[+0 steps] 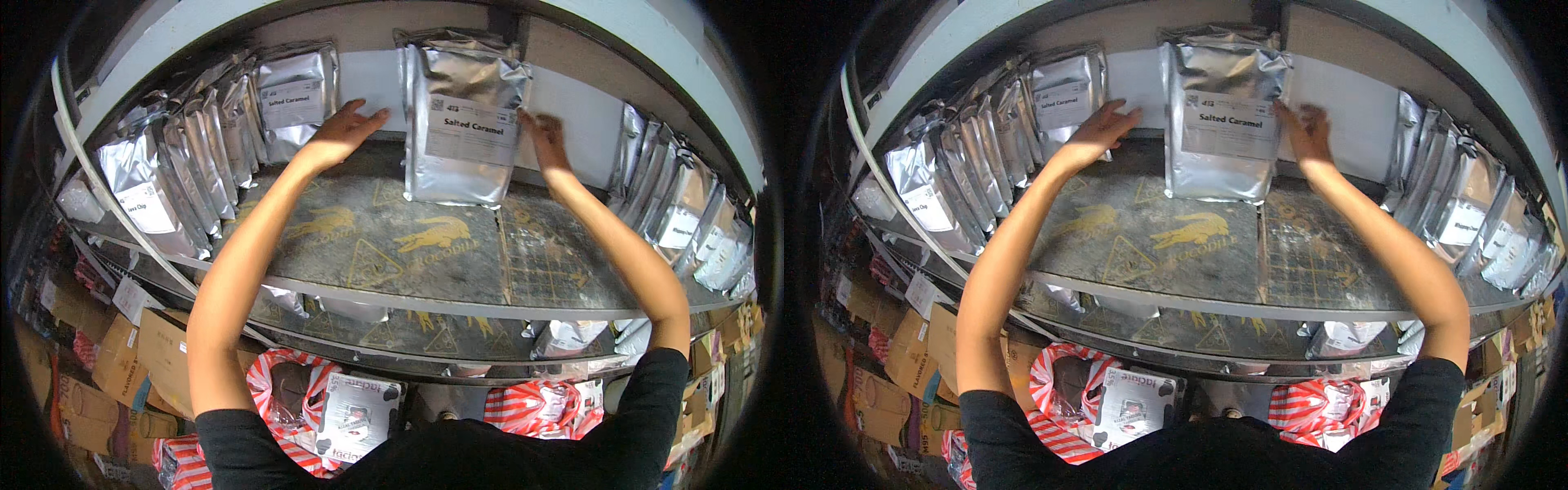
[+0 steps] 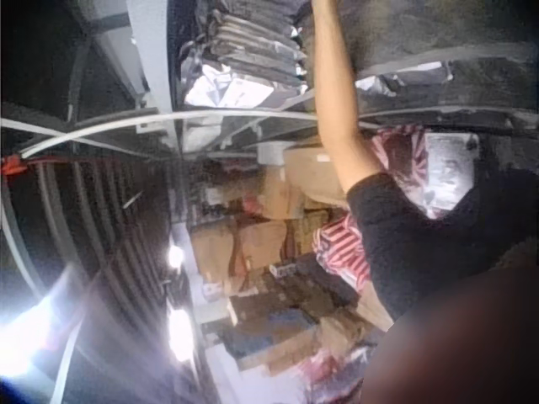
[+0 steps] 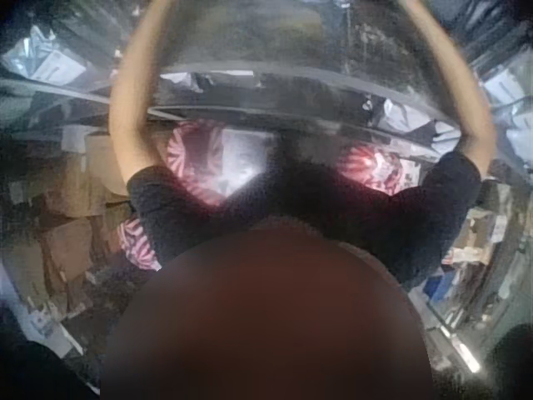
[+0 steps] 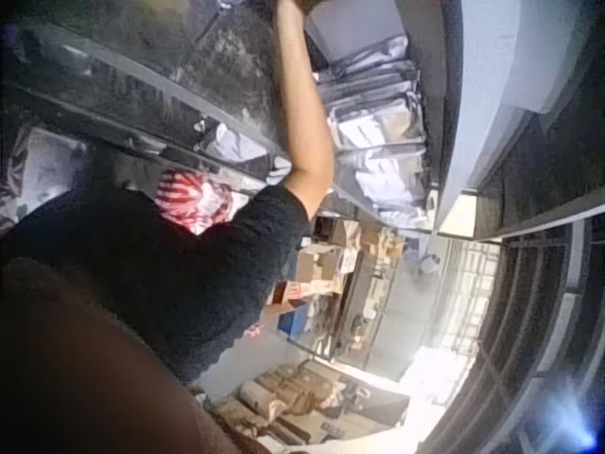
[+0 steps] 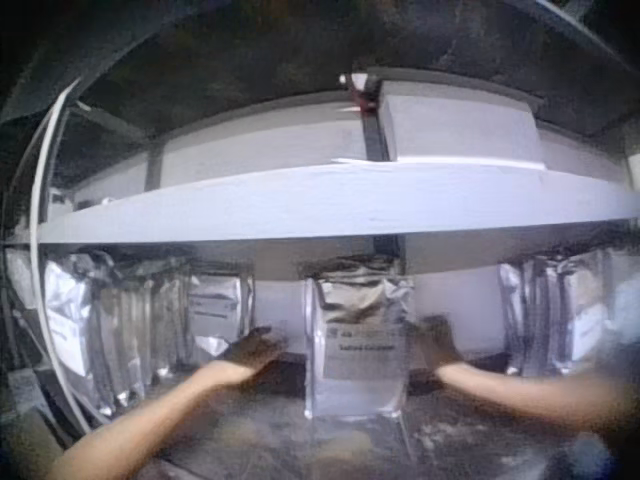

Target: The person sweeps debris into a dustpan and disposes of it, then walks to a shelving unit and restocks silver foil packets by placing them in rows on the shelves.

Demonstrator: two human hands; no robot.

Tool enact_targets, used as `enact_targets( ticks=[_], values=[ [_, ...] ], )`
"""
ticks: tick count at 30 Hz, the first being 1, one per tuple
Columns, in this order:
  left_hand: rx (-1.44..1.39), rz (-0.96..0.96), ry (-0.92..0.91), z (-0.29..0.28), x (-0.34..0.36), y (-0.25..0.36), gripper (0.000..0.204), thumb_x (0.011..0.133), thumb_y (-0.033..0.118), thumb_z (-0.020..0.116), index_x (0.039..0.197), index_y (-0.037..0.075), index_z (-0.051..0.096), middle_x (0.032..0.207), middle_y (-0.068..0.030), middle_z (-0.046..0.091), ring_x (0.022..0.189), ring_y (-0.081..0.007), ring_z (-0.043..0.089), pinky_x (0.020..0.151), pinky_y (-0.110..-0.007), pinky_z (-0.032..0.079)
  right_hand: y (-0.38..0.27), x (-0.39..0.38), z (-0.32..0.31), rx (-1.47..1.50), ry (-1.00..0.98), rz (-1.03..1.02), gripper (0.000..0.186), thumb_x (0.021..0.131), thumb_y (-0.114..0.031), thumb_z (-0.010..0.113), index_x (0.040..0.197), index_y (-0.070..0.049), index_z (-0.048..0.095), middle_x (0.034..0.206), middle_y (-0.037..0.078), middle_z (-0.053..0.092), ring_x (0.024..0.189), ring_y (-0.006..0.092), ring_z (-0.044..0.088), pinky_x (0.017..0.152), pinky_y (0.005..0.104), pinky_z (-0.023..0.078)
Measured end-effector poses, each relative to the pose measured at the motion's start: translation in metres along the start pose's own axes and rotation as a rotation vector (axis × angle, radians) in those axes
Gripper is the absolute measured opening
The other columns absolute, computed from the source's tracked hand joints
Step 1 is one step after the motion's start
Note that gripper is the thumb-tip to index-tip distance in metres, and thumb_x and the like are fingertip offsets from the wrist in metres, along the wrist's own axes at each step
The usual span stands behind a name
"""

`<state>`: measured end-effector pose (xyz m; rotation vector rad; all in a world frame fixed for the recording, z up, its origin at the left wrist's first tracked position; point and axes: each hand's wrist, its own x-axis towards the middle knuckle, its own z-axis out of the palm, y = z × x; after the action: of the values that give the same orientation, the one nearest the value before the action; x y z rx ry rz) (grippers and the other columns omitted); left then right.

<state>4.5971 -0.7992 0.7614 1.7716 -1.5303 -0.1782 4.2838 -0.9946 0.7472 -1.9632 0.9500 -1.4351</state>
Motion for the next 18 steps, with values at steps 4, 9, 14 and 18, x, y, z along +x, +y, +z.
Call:
enact_targets(
  ticks=[4,9,14,18],
  values=[
    [-0.265,-0.053,-0.106,0.062,0.026,0.037,0.119,0.075,0.071,0.068,0.152,-0.001,0.013,0.154,-0.0244,0.026,0.142,-0.0374,0.028,0.113,-0.042,0.033,0.047,-0.012,0.037,0.08,-0.244,0.085,0.09,0.085,-0.069,0.057,0.139,0.002,0.044,0.135,0.032,0.049,0.129,0.0438,0.045,0.107,0.046,0.037],
    [-0.485,0.071,0.014,0.099,0.023,0.042,0.099,0.081,0.06,0.071,0.144,-0.001,0.028,0.137,-0.0197,0.049,0.124,-0.0303,0.05,0.102,-0.041,0.043,0.003,-0.048,0.046,0.114,-0.167,0.196,0.09,0.082,-0.064,0.065,0.133,0.007,0.044,0.128,0.033,0.052,0.126,0.0397,0.048,0.105,0.0469,0.038],
    [-0.546,-0.153,-0.022,0.085,0.011,0.04,0.095,0.083,0.065,0.066,0.142,-0.001,0.031,0.133,-0.0196,0.052,0.119,-0.0281,0.054,0.096,-0.042,0.047,0.0,-0.04,0.038,-0.06,-0.318,-0.064,0.103,0.075,-0.065,0.072,0.133,0.013,0.038,0.128,0.031,0.049,0.121,0.039,0.05,0.104,0.044,0.041],
    [-0.419,-0.134,0.182,0.093,-0.006,0.049,0.095,0.088,0.07,0.053,0.139,-0.009,0.036,0.137,-0.0276,0.049,0.128,-0.0342,0.047,0.107,-0.04,0.036,0.005,-0.047,0.036,-0.036,-0.318,-0.292,0.101,0.074,-0.064,0.073,0.134,0.01,0.039,0.134,0.03,0.044,0.122,0.0398,0.048,0.107,0.0429,0.039]
  ],
)
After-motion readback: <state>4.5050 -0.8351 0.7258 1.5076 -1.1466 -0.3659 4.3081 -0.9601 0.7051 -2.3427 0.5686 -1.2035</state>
